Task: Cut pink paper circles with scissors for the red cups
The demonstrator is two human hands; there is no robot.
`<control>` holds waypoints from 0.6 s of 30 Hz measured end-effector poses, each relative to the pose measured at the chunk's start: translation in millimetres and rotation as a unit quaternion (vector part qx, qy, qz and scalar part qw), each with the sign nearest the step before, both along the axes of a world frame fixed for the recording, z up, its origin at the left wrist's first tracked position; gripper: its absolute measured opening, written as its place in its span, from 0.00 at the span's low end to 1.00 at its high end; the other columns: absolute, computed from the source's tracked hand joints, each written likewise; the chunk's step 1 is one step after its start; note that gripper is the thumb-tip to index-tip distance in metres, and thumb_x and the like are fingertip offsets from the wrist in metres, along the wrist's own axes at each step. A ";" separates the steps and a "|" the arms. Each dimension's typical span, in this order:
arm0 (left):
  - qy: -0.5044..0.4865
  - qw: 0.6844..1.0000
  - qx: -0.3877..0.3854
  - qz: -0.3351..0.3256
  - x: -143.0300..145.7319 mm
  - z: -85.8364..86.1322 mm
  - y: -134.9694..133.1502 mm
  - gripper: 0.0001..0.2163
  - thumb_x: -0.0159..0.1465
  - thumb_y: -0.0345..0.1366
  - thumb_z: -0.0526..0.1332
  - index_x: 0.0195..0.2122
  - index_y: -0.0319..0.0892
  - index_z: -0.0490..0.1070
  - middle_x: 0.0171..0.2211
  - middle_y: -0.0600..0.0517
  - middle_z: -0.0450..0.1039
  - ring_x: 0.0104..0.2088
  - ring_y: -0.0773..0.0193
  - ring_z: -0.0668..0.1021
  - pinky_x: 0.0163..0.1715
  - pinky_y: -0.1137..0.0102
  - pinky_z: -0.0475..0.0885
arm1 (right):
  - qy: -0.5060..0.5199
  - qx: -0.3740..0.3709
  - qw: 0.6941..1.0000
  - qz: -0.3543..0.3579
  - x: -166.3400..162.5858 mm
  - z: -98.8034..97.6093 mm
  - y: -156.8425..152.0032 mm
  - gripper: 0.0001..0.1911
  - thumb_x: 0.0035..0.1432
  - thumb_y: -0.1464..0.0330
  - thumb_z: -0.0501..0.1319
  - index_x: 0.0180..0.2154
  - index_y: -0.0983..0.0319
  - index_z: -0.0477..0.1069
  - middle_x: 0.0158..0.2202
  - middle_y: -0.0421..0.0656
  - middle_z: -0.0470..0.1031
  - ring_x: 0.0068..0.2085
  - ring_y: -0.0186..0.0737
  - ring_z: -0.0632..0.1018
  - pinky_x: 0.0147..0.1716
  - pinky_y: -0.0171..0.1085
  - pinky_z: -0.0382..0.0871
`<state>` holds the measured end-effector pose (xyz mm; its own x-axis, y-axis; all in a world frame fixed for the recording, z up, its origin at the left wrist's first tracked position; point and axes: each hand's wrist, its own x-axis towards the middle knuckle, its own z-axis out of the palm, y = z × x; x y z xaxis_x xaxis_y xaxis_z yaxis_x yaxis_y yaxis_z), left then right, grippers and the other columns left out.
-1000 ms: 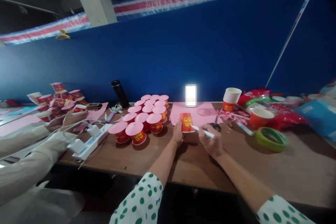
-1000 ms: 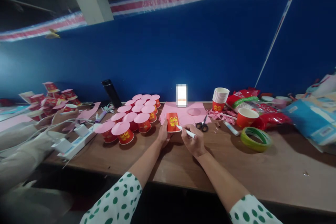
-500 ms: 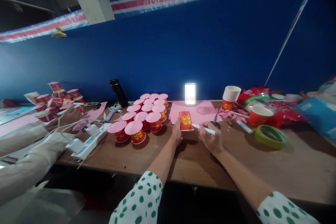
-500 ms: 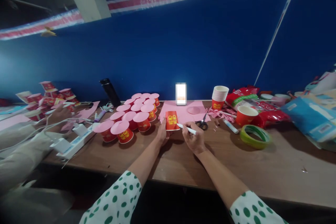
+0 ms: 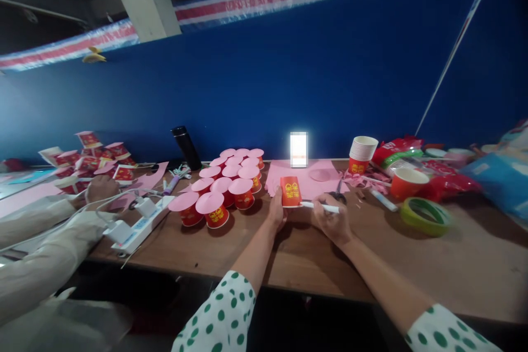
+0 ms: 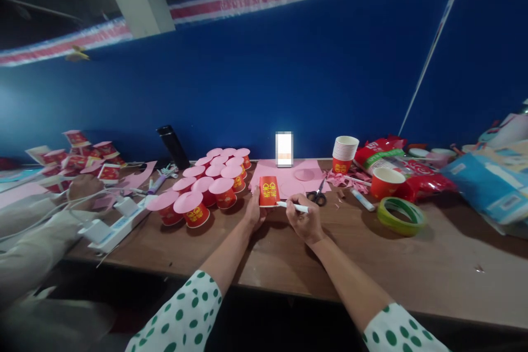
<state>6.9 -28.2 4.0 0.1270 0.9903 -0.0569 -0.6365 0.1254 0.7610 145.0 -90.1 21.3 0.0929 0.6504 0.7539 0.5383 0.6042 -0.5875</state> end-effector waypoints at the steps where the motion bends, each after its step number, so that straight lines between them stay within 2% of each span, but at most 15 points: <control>1: 0.004 1.000 0.000 0.000 -0.3 0.0 -0.2 0.19 0.58 0.48 0.57 0.40 0.35 0.71 0.33 0.44 0.76 0.32 0.59 0.78 0.30 0.70 0.73 | 0.001 -0.007 1.000 0.005 0.5 -0.1 0.4 0.07 0.55 0.69 0.54 0.26 0.62 0.66 0.21 0.38 0.66 0.24 0.33 0.68 0.26 0.33 0.62; 8: 0.001 0.999 0.016 -0.034 -2.0 -3.8 0.3 0.21 0.59 0.49 0.55 0.42 0.35 0.70 0.34 0.43 0.75 0.31 0.61 0.77 0.31 0.69 0.72 | 0.048 -0.069 0.996 0.032 2.6 -3.1 4.0 0.11 0.57 0.67 0.53 0.24 0.62 0.65 0.18 0.36 0.63 0.21 0.32 0.65 0.21 0.31 0.58; 13: -0.018 0.999 0.014 -0.033 -3.4 -0.4 -1.8 0.22 0.58 0.51 0.55 0.41 0.36 0.70 0.33 0.44 0.75 0.28 0.61 0.77 0.27 0.68 0.72 | 0.098 -0.030 0.995 -0.016 0.1 -3.0 0.2 0.10 0.58 0.67 0.53 0.26 0.61 0.65 0.19 0.36 0.64 0.21 0.32 0.65 0.21 0.32 0.59; 18: -0.033 0.999 0.005 -0.036 -5.5 1.8 -4.0 0.23 0.58 0.52 0.55 0.42 0.36 0.70 0.34 0.43 0.75 0.29 0.61 0.77 0.29 0.67 0.72 | 0.038 0.013 0.999 -0.028 -2.2 0.2 -4.2 0.05 0.57 0.69 0.54 0.30 0.62 0.67 0.24 0.40 0.69 0.26 0.35 0.70 0.26 0.34 0.64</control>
<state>1.4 -32.2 5.8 0.2009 0.9790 -0.0359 -0.6749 0.1649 0.7193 142.8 -94.4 21.5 0.1866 0.6230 0.7596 0.5256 0.5900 -0.6129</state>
